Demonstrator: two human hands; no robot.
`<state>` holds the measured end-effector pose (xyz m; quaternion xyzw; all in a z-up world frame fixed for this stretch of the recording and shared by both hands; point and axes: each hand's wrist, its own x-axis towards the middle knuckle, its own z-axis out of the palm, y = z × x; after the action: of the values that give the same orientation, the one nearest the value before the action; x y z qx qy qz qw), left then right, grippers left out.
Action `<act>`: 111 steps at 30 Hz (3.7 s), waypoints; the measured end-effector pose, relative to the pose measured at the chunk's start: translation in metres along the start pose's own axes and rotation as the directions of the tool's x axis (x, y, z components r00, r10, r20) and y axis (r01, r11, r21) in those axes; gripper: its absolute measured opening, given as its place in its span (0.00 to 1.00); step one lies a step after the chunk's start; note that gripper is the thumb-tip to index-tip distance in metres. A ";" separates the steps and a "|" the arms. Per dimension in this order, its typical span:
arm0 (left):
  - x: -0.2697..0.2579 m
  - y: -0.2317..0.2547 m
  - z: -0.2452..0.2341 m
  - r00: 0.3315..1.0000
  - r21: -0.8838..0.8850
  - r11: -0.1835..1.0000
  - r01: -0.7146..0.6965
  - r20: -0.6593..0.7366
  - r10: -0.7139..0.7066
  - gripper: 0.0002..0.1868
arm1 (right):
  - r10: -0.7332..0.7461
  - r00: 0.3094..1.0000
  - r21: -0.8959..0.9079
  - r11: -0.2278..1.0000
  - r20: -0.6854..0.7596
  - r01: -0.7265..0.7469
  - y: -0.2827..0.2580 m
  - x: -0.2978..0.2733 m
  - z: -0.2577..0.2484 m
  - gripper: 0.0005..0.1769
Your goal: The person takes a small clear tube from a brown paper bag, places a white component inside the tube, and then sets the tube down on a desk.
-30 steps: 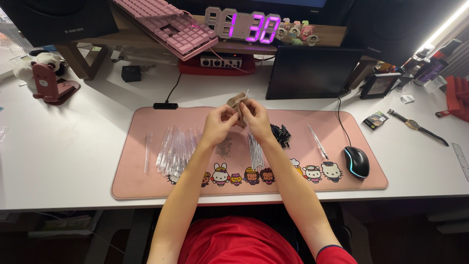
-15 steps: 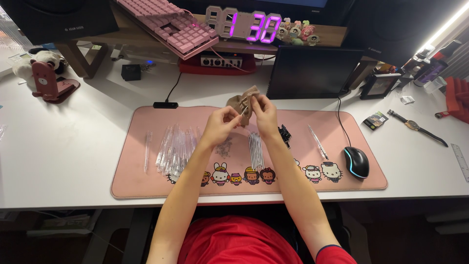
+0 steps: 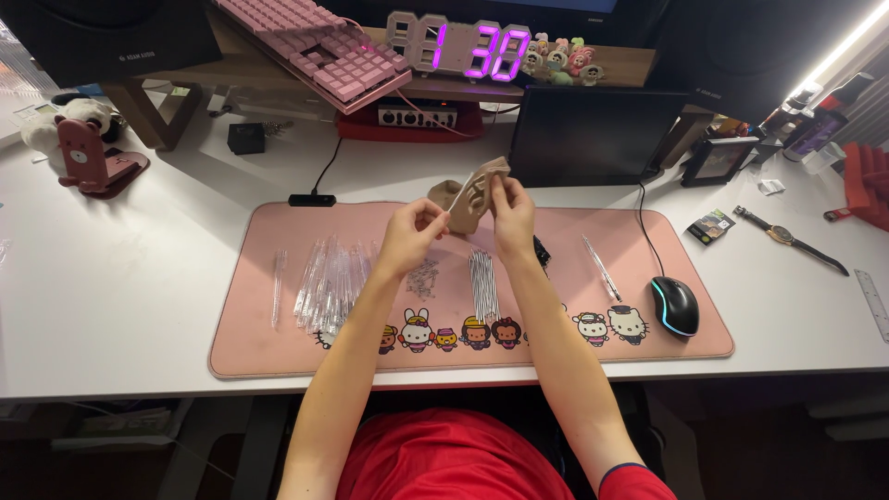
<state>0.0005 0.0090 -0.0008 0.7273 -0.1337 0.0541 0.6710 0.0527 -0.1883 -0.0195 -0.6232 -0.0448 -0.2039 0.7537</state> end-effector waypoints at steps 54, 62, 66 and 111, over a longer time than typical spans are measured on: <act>0.005 -0.007 -0.006 0.956 -0.097 0.995 -0.017 -0.292 -0.012 0.09 | 0.007 0.850 -0.777 0.409 0.527 0.478 -0.009 -0.006 0.034 0.11; 0.000 -0.001 0.001 0.982 -0.035 0.999 0.020 -0.189 -0.026 0.05 | 0.073 0.947 -0.330 0.943 0.313 0.037 -0.042 -0.023 0.031 0.14; 0.000 -0.002 0.010 0.996 0.083 0.996 0.014 -0.094 -0.007 0.04 | 0.121 0.961 -0.132 0.987 0.250 -0.090 -0.018 -0.017 0.014 0.12; -0.082 -0.031 -0.188 0.810 0.774 0.240 0.586 -0.569 -0.142 0.18 | 0.187 0.969 0.351 0.907 0.163 -0.234 0.009 0.002 -0.017 0.06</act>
<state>-0.0508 0.2076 -0.0337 0.9575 0.2333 0.0994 0.1373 0.0550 -0.2037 -0.0311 -0.4839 -0.0618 -0.0698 0.8701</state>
